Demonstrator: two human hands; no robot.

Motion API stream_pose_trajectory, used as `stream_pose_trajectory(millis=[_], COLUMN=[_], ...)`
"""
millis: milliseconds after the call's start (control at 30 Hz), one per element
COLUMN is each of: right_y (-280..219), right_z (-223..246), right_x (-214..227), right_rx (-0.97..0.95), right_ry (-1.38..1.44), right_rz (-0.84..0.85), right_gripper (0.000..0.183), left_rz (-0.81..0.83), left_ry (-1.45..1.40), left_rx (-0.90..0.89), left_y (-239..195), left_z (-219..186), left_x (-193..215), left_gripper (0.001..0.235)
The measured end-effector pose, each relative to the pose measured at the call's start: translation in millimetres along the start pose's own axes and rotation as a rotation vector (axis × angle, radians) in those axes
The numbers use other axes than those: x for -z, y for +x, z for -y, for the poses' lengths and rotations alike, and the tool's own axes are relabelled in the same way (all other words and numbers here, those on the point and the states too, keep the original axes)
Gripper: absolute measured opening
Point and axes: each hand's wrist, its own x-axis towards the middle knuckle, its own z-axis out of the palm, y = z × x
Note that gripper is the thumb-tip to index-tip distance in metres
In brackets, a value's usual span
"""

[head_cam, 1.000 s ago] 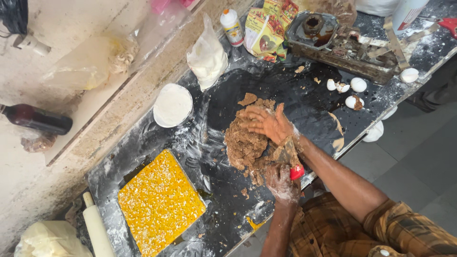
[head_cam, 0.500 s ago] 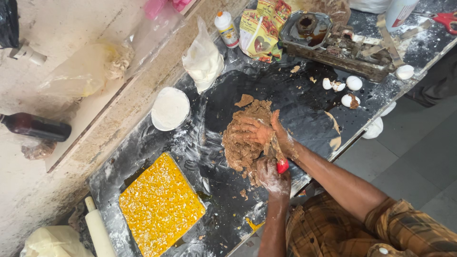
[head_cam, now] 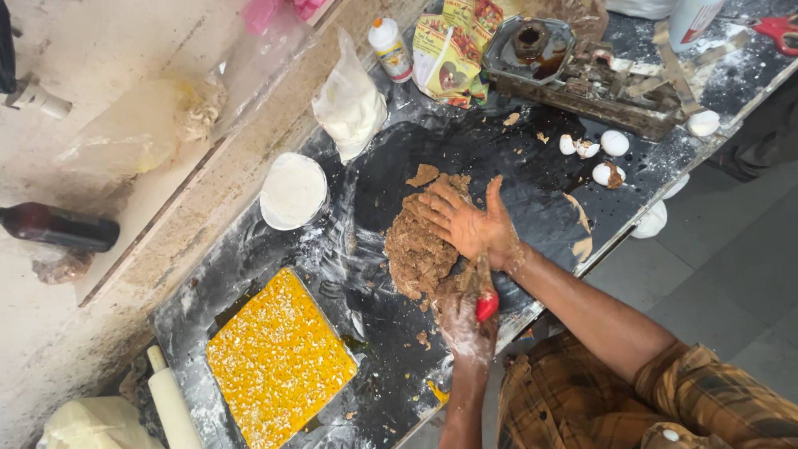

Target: The person kneads a brown dough mixture on a black countertop using both hands and a red scraper. They repeatedly fold and press the dough, occasionally scraping the surface to gather loose bits. The person also briefly picks up a white bowl and places it back down.

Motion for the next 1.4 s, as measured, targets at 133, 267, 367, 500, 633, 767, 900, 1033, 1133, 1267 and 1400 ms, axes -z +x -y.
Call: stream_pose_trajectory(millis=[133, 267, 367, 500, 633, 767, 900, 1033, 1133, 1267, 1400], right_y=[8, 11, 10, 10, 9, 8, 7, 4, 13, 14, 12], right_z=[-6, -3, 2, 5, 4, 3, -1, -9, -14, -17, -20], right_x=[4, -3, -11, -20, -23, -25, -26, -23, -14, -9, -14], right_rx=[0.038, 0.067, 0.076, 0.065, 0.062, 0.033, 0.003, -0.1, -0.047, -0.058, -0.132], right_ry=[0.11, 0.139, 0.1, 0.073, -0.001, -0.078, -0.06, 0.107, 0.129, 0.063, 0.23], right_rz=[0.015, 0.044, 0.053, 0.064, 0.068, 0.059, 0.074, 0.03, 0.018, 0.017, -0.012], right_gripper=[0.127, 0.125, 0.124, 0.125, 0.125, 0.127, 0.125, 0.124, 0.125, 0.126, 0.124], left_rz=[0.254, 0.269, 0.319, 0.312, 0.346, 0.351, 0.243, 0.186, 0.225, 0.224, 0.1], left_ry=[0.097, 0.089, 0.085, 0.098, 0.098, 0.139, 0.118, 0.144, 0.116, 0.182, 0.133], left_rx=[0.061, 0.044, 0.08, 0.097, 0.193, 0.187, 0.267, 0.341, 0.321, 0.135, 0.215], left_y=[16, 24, 20, 23, 32, 41, 41, 37, 33, 41, 28], left_z=[-17, -21, -19, -20, -21, -14, -3, 5, -14, -13, 29], left_x=[24, 29, 31, 34, 34, 33, 32, 31, 33, 33, 28], left_gripper=[0.067, 0.065, 0.062, 0.068, 0.066, 0.062, 0.068, 0.053, 0.067, 0.062, 0.041])
